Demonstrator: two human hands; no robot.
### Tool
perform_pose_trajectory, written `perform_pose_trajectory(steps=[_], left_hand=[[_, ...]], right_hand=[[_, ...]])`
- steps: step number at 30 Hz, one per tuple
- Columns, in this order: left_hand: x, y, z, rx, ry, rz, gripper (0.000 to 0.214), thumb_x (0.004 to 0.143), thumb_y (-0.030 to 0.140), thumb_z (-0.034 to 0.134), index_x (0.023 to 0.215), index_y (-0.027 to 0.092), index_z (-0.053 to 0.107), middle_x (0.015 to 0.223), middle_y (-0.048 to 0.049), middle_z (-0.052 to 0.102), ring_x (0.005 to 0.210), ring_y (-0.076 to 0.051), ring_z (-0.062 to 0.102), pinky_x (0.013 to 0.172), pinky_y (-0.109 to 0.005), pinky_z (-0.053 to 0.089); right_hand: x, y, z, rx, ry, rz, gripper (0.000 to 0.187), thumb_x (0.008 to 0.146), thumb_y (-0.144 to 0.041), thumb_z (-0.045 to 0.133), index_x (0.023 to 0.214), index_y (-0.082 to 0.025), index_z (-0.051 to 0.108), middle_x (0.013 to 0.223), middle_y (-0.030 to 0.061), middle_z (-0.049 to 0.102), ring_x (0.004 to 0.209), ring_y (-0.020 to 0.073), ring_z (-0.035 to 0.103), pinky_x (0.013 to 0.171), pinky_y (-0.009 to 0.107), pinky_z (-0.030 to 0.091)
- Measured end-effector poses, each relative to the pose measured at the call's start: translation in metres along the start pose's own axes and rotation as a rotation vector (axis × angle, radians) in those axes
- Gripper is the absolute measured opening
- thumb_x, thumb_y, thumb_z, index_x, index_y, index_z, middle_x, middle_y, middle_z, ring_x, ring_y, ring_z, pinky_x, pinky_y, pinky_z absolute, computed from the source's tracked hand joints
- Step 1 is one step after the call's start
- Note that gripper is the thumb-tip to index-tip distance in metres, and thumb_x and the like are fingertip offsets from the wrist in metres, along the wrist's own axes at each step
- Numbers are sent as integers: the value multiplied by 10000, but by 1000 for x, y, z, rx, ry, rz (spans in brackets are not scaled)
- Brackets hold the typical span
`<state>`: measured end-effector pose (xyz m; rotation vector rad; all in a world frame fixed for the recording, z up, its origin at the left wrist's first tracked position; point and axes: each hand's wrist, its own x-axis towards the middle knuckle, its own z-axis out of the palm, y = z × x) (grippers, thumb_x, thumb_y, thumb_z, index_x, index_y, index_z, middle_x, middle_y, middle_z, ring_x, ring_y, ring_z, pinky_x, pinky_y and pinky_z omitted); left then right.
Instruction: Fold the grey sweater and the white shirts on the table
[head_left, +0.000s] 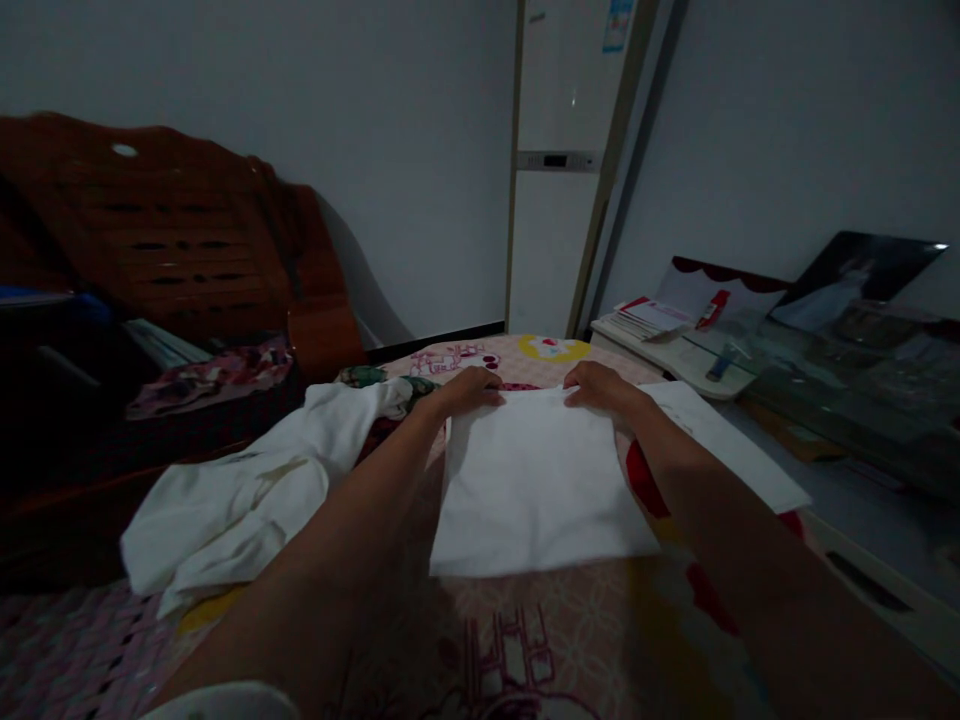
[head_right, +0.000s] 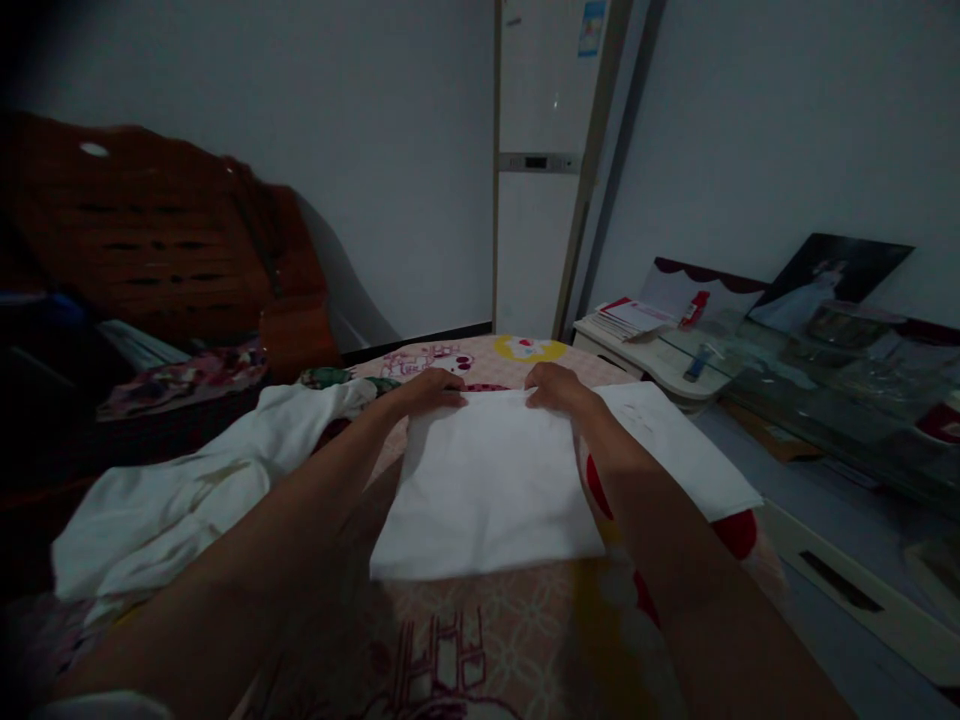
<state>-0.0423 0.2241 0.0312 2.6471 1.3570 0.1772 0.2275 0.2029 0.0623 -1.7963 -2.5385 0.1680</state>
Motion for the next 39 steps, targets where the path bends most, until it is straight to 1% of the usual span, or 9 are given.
perform_pose_trajectory(steps=[3, 7, 11, 16, 19, 23, 27, 33, 39], left_hand=[[8, -2, 10, 74, -5, -80, 252, 872, 341, 596, 1026, 188, 723, 1024, -68, 725, 973, -214, 652, 850, -269, 464], [-3, 14, 32, 168, 136, -238, 277, 880, 229, 569, 1123, 165, 684, 1178, -112, 674, 1113, -234, 617, 952, -307, 467], [-32, 36, 60, 72, 184, -137, 417, 921, 241, 530, 1327, 153, 567, 1390, -129, 570, 1299, -216, 514, 1090, -309, 398], [-60, 47, 83, 22, 87, 18, 529, 988, 399, 435, 1477, 199, 415, 1553, -137, 401, 1432, -259, 380, 1181, -451, 287], [-63, 48, 82, 26, 68, -31, 537, 998, 393, 397, 1491, 180, 399, 1566, -149, 373, 1455, -267, 342, 1191, -468, 264], [-68, 42, 73, 0, 73, -143, 572, 940, 357, 498, 1452, 109, 447, 1542, -196, 391, 1435, -274, 378, 1178, -402, 315], [-79, 32, 74, 2, 115, -246, 554, 895, 324, 562, 1400, 105, 500, 1523, -215, 411, 1410, -302, 414, 1155, -410, 357], [-87, 27, 84, 18, 213, -316, 534, 935, 362, 504, 1404, 108, 471, 1533, -191, 410, 1418, -280, 401, 1158, -392, 342], [-63, 15, 69, 57, 203, -326, 482, 914, 274, 521, 1355, 78, 530, 1449, -210, 508, 1372, -283, 460, 1141, -372, 354]], right_hand=[[11, 2, 17, -46, 14, 31, 281, 779, -204, 709, 1057, -227, 745, 1134, 67, 727, 1067, 241, 642, 849, 297, 465], [0, -1, 50, -126, 148, -15, 328, 877, -147, 582, 1191, -170, 675, 1236, 135, 672, 1178, 264, 584, 1006, 377, 432], [-31, -6, 80, -91, 228, -107, 363, 930, -162, 500, 1269, -147, 629, 1337, 165, 608, 1275, 290, 511, 1105, 432, 370], [-57, -3, 97, 109, 141, -185, 413, 955, -227, 487, 1355, -196, 585, 1489, 127, 496, 1374, 259, 449, 1151, 446, 353], [-65, 6, 93, 213, 148, -117, 393, 926, -203, 519, 1303, -186, 630, 1436, 119, 557, 1343, 229, 495, 1151, 406, 364], [-78, 19, 88, 270, 212, 64, 352, 910, -185, 516, 1222, -172, 678, 1315, 117, 651, 1244, 224, 582, 1115, 389, 399], [-86, 22, 99, 251, 221, 157, 383, 891, -193, 541, 1252, -124, 649, 1361, 159, 611, 1272, 238, 559, 1108, 370, 387], [-77, 22, 108, 202, 260, 210, 388, 919, -216, 508, 1280, -118, 607, 1362, 174, 601, 1273, 251, 552, 1085, 364, 396], [-54, 25, 99, 142, 251, 224, 404, 939, -227, 471, 1321, -157, 584, 1385, 148, 592, 1293, 250, 536, 1104, 381, 383]])
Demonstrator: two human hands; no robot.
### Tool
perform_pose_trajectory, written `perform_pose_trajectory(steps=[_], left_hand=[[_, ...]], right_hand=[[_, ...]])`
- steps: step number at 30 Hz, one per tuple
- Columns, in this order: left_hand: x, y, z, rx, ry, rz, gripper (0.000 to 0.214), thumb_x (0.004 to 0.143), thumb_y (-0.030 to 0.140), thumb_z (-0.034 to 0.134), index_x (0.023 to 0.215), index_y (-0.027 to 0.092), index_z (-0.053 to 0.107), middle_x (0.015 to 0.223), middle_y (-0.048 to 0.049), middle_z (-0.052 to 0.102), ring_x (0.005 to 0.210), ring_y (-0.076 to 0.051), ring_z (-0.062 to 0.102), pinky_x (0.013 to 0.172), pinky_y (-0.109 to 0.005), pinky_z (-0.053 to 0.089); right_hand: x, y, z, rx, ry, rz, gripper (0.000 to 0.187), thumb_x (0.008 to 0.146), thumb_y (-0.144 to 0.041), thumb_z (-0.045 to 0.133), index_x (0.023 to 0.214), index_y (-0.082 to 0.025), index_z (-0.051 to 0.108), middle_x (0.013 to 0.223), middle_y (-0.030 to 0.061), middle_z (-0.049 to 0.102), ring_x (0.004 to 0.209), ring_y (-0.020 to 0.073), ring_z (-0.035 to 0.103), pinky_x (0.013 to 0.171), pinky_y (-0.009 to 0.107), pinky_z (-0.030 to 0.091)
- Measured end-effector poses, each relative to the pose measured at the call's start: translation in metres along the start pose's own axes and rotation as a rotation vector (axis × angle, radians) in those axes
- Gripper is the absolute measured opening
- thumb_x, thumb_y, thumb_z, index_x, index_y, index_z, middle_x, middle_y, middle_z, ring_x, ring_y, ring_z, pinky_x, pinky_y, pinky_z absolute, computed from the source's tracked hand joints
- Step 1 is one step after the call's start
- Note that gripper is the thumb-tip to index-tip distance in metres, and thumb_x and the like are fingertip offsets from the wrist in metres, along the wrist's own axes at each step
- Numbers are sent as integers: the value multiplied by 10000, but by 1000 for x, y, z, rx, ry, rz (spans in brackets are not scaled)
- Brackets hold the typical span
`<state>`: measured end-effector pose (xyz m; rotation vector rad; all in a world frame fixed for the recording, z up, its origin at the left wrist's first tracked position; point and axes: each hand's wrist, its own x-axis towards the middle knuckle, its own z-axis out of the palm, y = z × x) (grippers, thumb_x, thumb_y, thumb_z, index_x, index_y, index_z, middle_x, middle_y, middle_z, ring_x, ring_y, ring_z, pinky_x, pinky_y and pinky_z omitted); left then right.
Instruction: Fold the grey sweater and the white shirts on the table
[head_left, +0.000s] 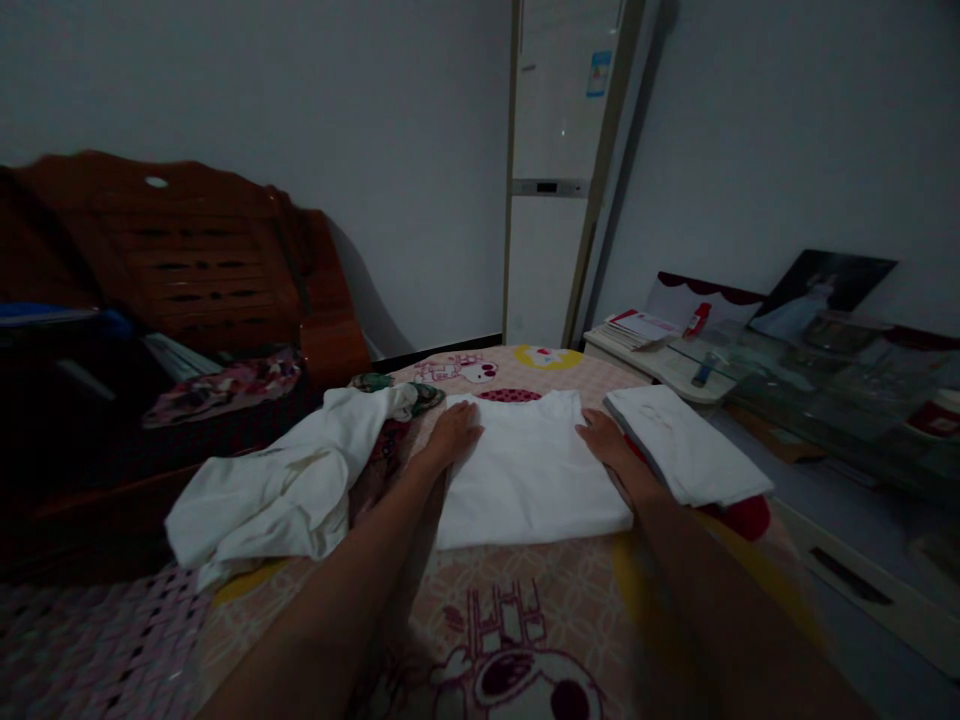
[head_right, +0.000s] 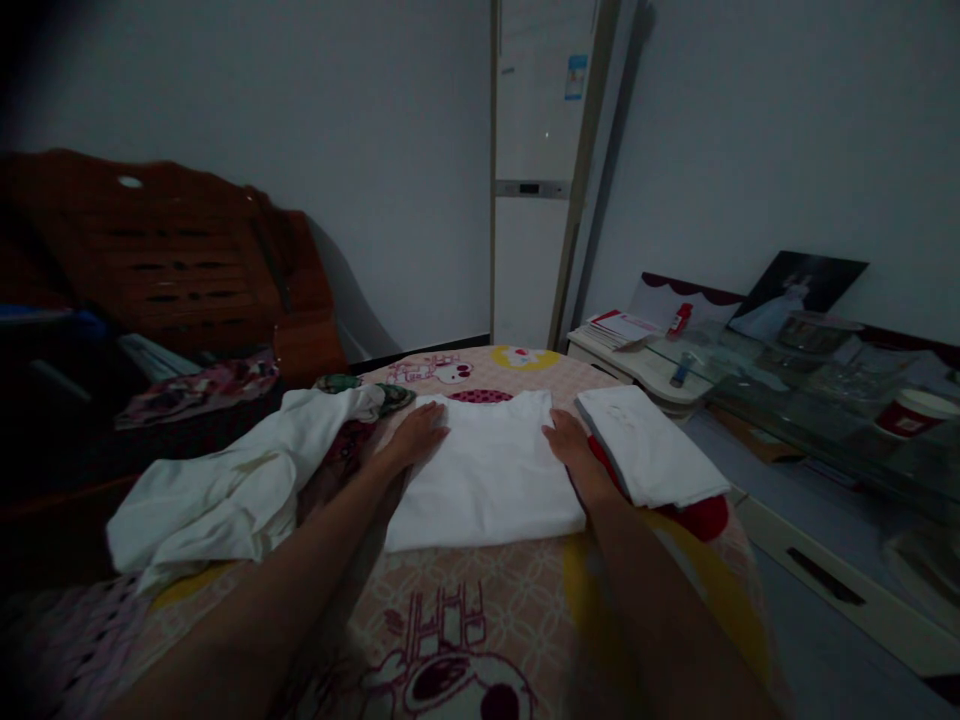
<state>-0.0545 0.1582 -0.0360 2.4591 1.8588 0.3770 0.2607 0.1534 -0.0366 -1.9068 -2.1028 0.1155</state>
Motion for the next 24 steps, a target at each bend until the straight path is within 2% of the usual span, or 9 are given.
perform_pose_trajectory(steps=[3, 5, 10, 14, 19, 24], left_hand=[[22, 5, -4, 18, -43, 93, 365, 908, 216, 495, 1228, 115, 638, 1310, -181, 628, 1229, -276, 584, 1080, -382, 413], [34, 13, -3, 12, -70, 138, 330, 923, 217, 463, 1162, 128, 673, 1220, -163, 675, 1151, -262, 624, 1030, -371, 447], [56, 30, 0, -6, -75, 104, 319, 898, 335, 534, 1098, 143, 692, 1192, -158, 669, 1113, -282, 627, 937, -352, 485], [64, 34, -4, -20, -124, 35, 333, 835, 345, 609, 1098, 152, 675, 1173, -144, 682, 1080, -290, 635, 892, -343, 493], [70, 33, -12, -89, -211, 69, 360, 776, 311, 663, 1107, 170, 656, 1118, -88, 716, 1007, -234, 662, 836, -264, 498], [69, 35, -11, -131, -164, 81, 353, 774, 322, 669, 1096, 177, 676, 1129, -95, 715, 1034, -266, 655, 866, -306, 502]], right_hand=[[16, -6, 3, -57, 9, -94, 451, 943, -211, 454, 1380, -141, 540, 1462, 148, 523, 1373, 250, 456, 1156, 395, 323], [26, -11, 6, -68, -16, -170, 454, 948, -204, 440, 1388, -148, 537, 1462, 141, 525, 1371, 243, 456, 1160, 393, 315], [45, -21, 7, -110, -79, -202, 411, 925, -192, 483, 1318, -131, 586, 1365, 173, 587, 1274, 266, 523, 1110, 393, 354], [53, -21, 0, -108, -85, -207, 317, 865, -199, 573, 1165, -144, 661, 1216, 155, 653, 1158, 274, 570, 1021, 383, 412], [58, -20, -2, -56, -45, -189, 269, 783, -165, 634, 1047, -184, 680, 1088, 97, 700, 1058, 252, 604, 919, 340, 443], [59, -23, 0, -68, -40, -148, 246, 772, -143, 605, 1000, -189, 683, 1048, 91, 714, 1007, 242, 624, 870, 316, 449]])
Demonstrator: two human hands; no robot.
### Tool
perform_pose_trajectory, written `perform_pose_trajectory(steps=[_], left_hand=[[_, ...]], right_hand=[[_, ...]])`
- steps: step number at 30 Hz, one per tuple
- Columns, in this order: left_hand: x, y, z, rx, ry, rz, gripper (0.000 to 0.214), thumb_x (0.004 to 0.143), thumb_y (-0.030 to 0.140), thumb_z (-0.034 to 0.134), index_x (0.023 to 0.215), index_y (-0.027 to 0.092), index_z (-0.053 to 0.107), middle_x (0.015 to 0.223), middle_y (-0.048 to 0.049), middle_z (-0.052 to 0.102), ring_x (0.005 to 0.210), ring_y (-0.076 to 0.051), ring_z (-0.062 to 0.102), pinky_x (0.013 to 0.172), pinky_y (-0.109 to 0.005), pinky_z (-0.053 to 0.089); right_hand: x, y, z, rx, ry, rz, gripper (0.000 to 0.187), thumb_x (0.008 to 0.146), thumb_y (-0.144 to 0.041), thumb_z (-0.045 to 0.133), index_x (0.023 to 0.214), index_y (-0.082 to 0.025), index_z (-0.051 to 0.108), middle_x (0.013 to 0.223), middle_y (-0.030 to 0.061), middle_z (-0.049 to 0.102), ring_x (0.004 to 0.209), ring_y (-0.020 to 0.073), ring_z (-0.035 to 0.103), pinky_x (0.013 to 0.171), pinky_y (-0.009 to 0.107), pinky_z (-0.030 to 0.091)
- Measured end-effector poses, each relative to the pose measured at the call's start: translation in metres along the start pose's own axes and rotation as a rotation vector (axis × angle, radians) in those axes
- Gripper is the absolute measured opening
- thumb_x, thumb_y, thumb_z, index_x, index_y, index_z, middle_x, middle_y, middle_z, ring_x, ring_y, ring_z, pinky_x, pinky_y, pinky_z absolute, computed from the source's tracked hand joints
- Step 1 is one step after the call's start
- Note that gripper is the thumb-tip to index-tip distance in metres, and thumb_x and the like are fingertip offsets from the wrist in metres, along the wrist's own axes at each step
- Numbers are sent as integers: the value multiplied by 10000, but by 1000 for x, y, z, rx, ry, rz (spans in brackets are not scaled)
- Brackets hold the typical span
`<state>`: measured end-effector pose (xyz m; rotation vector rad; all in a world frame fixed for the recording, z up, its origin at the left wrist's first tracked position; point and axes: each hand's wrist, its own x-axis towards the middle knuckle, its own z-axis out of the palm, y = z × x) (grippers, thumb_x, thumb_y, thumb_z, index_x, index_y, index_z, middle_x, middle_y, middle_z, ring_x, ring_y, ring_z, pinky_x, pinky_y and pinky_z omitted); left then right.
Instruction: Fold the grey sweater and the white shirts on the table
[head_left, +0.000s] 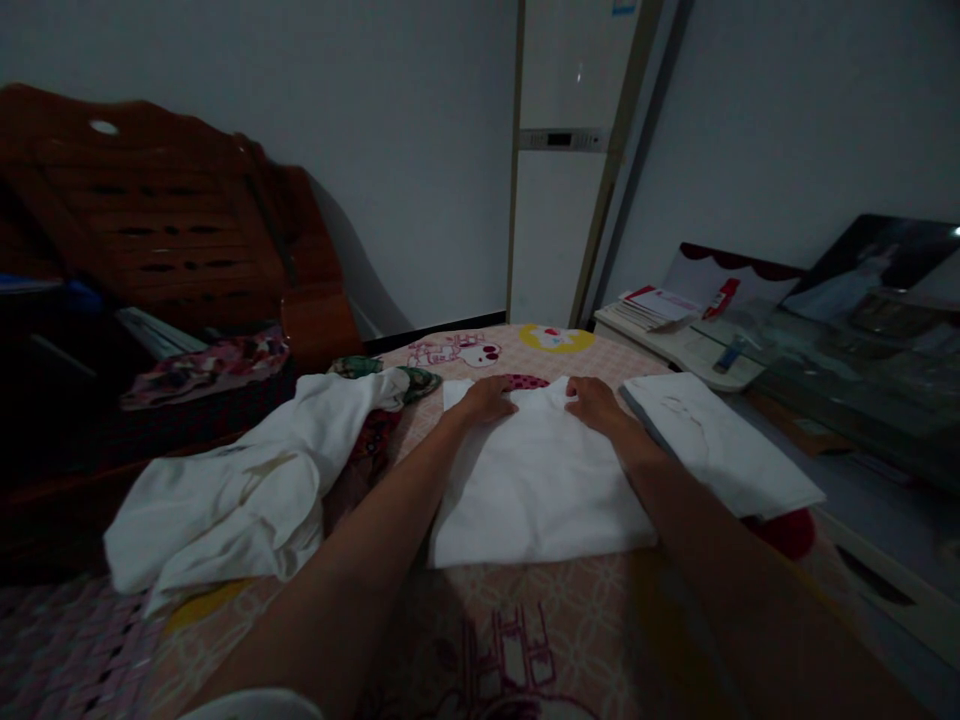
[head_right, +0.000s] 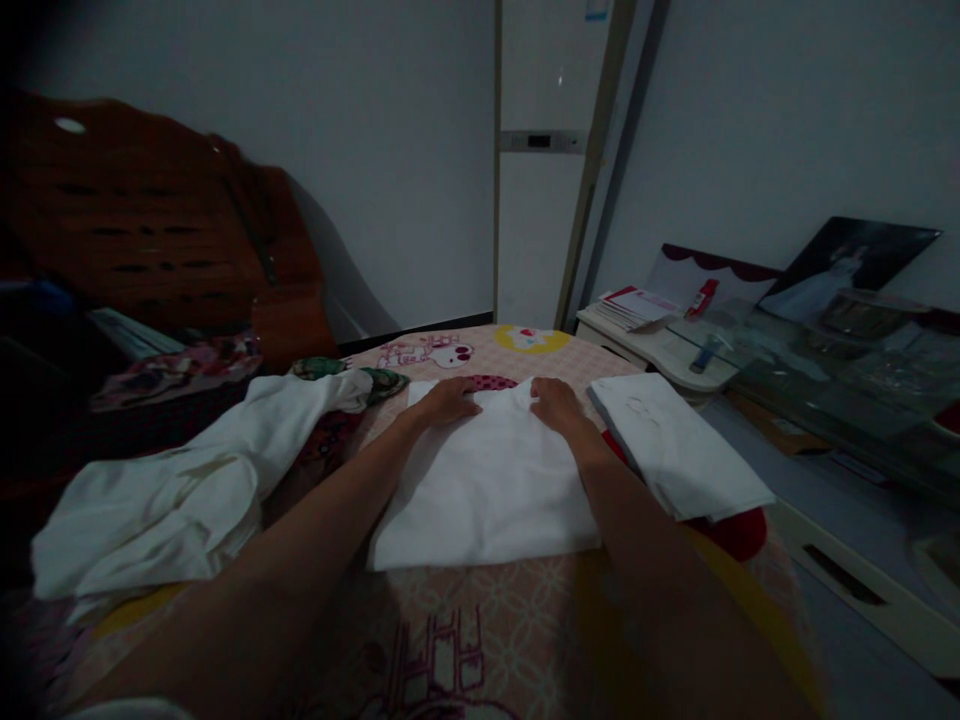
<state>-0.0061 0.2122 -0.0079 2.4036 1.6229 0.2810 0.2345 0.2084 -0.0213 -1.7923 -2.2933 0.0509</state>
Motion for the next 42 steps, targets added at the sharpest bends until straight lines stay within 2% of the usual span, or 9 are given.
perform_pose_trajectory(steps=[8, 15, 21, 27, 30, 33, 37, 40, 42], left_hand=[[-3, -3, 6, -19, 35, -58, 495, 818, 347, 654, 1275, 165, 599, 1274, -126, 661, 1169, -279, 614, 970, -320, 471], [5, 11, 3, 21, -25, -11, 441, 827, 349, 636, 1213, 136, 633, 1234, -135, 680, 1121, -286, 634, 939, -325, 484], [7, 9, -1, 36, 30, 47, 334, 838, 278, 601, 1150, 170, 656, 1155, -98, 707, 1076, -255, 649, 893, -299, 485], [8, 8, 1, 151, 34, -16, 377, 875, 297, 597, 1231, 174, 612, 1218, -114, 677, 1136, -263, 620, 941, -337, 475], [-2, 11, 4, 175, 103, 34, 452, 886, 269, 588, 1321, 154, 563, 1330, -148, 608, 1234, -291, 556, 1033, -405, 433], [-23, 8, 9, 91, 178, 200, 523, 898, 258, 571, 1406, 160, 497, 1445, -143, 520, 1338, -263, 473, 1111, -390, 379], [-58, -4, 25, 49, 63, 327, 558, 957, 390, 487, 1473, 185, 427, 1552, -143, 399, 1441, -274, 356, 1174, -438, 298], [-76, -11, 33, 79, 28, 278, 526, 993, 379, 402, 1479, 178, 421, 1571, -162, 358, 1463, -297, 320, 1188, -503, 245], [-85, -14, 31, 48, 59, 220, 515, 962, 350, 468, 1439, 157, 476, 1544, -175, 400, 1446, -297, 354, 1181, -471, 277]], right_hand=[[-3, -3, -6, -21, -2, -9, 260, 778, -137, 559, 996, -197, 687, 1044, 102, 719, 998, 255, 633, 842, 327, 450], [-3, -4, -3, -32, 3, 9, 257, 769, -133, 558, 985, -190, 686, 1034, 97, 721, 980, 241, 630, 828, 309, 450], [-1, -2, -7, -25, 64, -7, 243, 786, -136, 571, 998, -186, 680, 1049, 94, 709, 997, 231, 621, 864, 310, 449], [5, -5, -4, -50, 67, -14, 276, 835, -155, 546, 1079, -173, 674, 1079, 124, 704, 1048, 270, 616, 927, 356, 449], [-2, -2, -1, -58, 82, -90, 366, 862, -168, 557, 1219, -159, 635, 1262, 159, 643, 1199, 294, 553, 1042, 401, 399], [-20, 1, 1, -35, 140, -191, 442, 872, -173, 569, 1313, -159, 592, 1479, 163, 488, 1361, 305, 431, 1138, 458, 317], [-55, 0, 13, 48, 115, -317, 453, 924, -249, 528, 1368, -174, 578, 1506, 148, 471, 1394, 298, 420, 1166, 451, 309], [-79, -2, 19, 124, 45, -255, 428, 914, -246, 546, 1331, -183, 622, 1441, 140, 548, 1349, 293, 487, 1150, 426, 353], [-92, -1, 13, 158, 81, -162, 394, 897, -221, 557, 1273, -166, 663, 1396, 153, 586, 1315, 289, 523, 1134, 417, 373]])
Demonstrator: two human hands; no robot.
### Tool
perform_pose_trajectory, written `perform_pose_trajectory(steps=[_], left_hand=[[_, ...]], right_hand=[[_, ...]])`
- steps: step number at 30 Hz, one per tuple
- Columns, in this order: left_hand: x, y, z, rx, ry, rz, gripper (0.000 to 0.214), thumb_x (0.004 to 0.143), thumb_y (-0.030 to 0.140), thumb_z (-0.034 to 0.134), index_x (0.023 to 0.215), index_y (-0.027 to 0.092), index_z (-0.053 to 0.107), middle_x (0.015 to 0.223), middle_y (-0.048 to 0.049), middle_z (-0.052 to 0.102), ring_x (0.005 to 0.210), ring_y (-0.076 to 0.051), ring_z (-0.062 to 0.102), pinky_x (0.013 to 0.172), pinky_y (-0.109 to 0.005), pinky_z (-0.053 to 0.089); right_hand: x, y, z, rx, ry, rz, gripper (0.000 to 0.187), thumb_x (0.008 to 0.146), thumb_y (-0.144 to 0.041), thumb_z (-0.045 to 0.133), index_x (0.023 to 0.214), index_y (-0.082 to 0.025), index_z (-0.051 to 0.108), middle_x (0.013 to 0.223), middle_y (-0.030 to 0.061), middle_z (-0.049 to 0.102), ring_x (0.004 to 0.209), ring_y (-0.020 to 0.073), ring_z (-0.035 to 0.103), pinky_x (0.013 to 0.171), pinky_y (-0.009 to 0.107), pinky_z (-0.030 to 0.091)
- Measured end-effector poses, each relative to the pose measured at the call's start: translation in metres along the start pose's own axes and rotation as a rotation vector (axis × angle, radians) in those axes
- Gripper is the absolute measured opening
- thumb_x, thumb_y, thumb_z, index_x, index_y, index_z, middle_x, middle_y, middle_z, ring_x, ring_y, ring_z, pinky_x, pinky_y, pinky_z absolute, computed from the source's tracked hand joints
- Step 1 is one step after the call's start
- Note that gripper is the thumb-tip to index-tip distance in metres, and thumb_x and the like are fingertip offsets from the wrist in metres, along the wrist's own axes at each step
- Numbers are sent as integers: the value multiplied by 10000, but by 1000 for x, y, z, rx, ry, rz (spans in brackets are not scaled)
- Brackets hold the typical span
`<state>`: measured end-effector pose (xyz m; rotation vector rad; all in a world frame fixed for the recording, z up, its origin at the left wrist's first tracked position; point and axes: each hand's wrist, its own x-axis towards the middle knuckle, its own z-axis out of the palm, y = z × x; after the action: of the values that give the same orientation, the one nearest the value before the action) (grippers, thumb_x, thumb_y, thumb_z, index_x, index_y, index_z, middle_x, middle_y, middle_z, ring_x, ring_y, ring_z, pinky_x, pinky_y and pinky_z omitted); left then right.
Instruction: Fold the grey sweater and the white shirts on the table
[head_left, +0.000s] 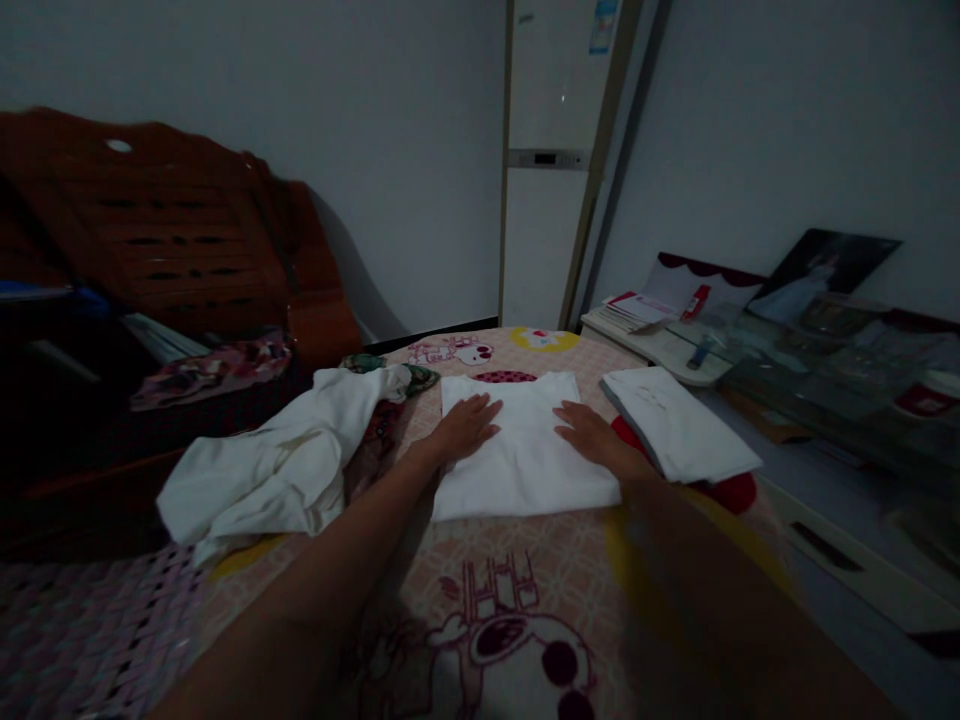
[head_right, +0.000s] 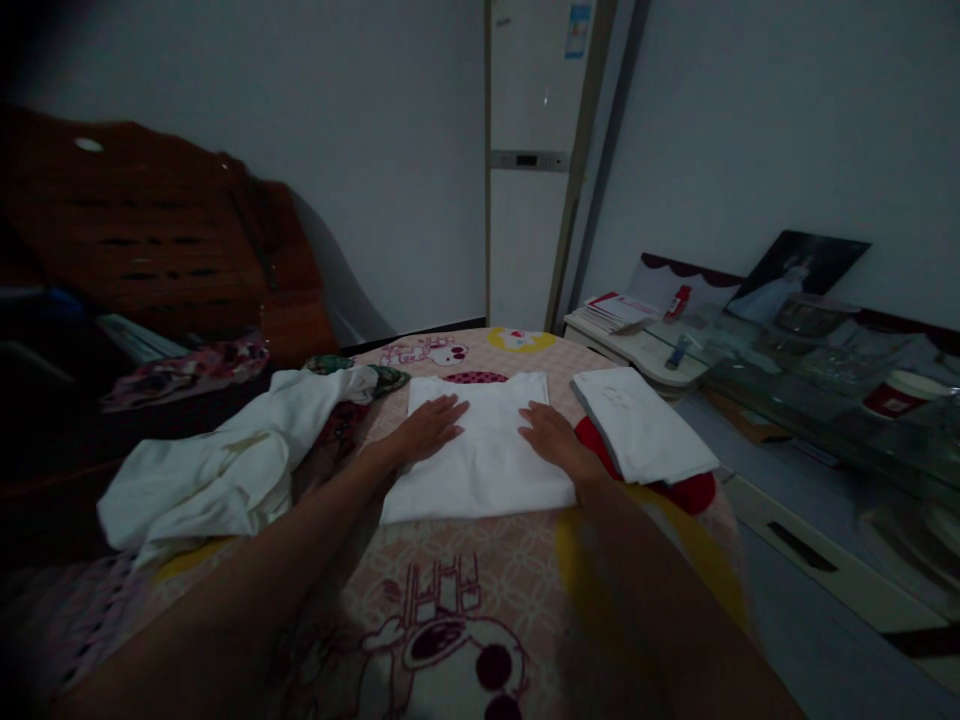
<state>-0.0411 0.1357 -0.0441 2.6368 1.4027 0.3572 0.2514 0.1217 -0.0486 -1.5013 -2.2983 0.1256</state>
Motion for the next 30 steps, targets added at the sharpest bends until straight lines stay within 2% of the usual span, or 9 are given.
perform_pose_trajectory(steps=[3, 7, 10, 12, 15, 17, 21, 25, 30], left_hand=[[-16, 0, -14, -88, 109, -197, 474, 851, 269, 615, 1308, 144, 605, 1432, -171, 543, 1338, -291, 500, 1113, -384, 388], [-49, 3, -38, -123, 214, -413, 313, 849, 226, 557, 1105, 133, 713, 1092, -136, 728, 992, -250, 682, 871, -306, 492], [-74, 13, -50, -79, 159, -500, 240, 853, 253, 529, 801, 151, 740, 823, -105, 735, 811, -222, 676, 719, -267, 439], [-87, 21, -51, -92, 82, -527, 302, 849, 285, 526, 616, 167, 678, 680, -91, 690, 705, -205, 642, 645, -267, 385], [-99, 34, -46, -199, 14, -555, 435, 858, 375, 513, 467, 187, 547, 524, -57, 583, 567, -172, 557, 584, -276, 317], [-104, 39, -40, -285, 31, -568, 488, 856, 440, 508, 435, 193, 496, 455, -31, 508, 516, -156, 503, 564, -280, 286], [-111, 42, -31, -485, 156, -603, 422, 764, 476, 598, 470, 181, 531, 410, 19, 417, 482, -130, 424, 523, -269, 236], [-114, 46, -25, -784, 256, -636, 303, 621, 419, 717, 538, 169, 566, 450, 39, 462, 467, -104, 398, 491, -237, 253], [-112, 57, -12, -954, 429, -687, 245, 614, 369, 704, 709, 171, 595, 608, 7, 593, 540, -137, 522, 507, -232, 351]], right_hand=[[-19, -1, -24, 54, 92, 110, 310, 867, -190, 554, 1116, -146, 732, 1229, 160, 692, 1149, 264, 636, 1027, 371, 458], [-53, -3, -52, 147, 124, 316, 197, 801, -197, 562, 705, -158, 729, 767, 90, 745, 769, 204, 690, 727, 273, 507], [-76, -8, -56, 359, 73, 515, 295, 811, -288, 567, 544, -174, 615, 526, 37, 637, 510, 151, 605, 511, 235, 437], [-87, -12, -55, 484, 10, 626, 356, 825, -365, 575, 518, -184, 570, 449, 13, 579, 391, 127, 521, 417, 228, 372], [-94, -16, -53, 486, -93, 667, 437, 816, -453, 604, 474, -190, 536, 375, -1, 510, 329, 115, 447, 374, 233, 325], [-95, -16, -51, 458, -87, 623, 440, 785, -465, 642, 461, -189, 533, 366, -10, 494, 343, 109, 443, 387, 229, 325], [-97, -13, -47, 488, 68, 510, 279, 687, -352, 709, 507, -179, 583, 411, -41, 513, 408, 95, 461, 437, 213, 340], [-100, -14, -41, 692, 164, 624, 160, 665, -322, 704, 660, -171, 653, 397, -56, 510, 351, 99, 427, 383, 219, 312], [-105, -23, -40, 866, 154, 655, 247, 643, -334, 739, 802, -160, 664, 359, -62, 504, 295, 92, 401, 326, 198, 246]])
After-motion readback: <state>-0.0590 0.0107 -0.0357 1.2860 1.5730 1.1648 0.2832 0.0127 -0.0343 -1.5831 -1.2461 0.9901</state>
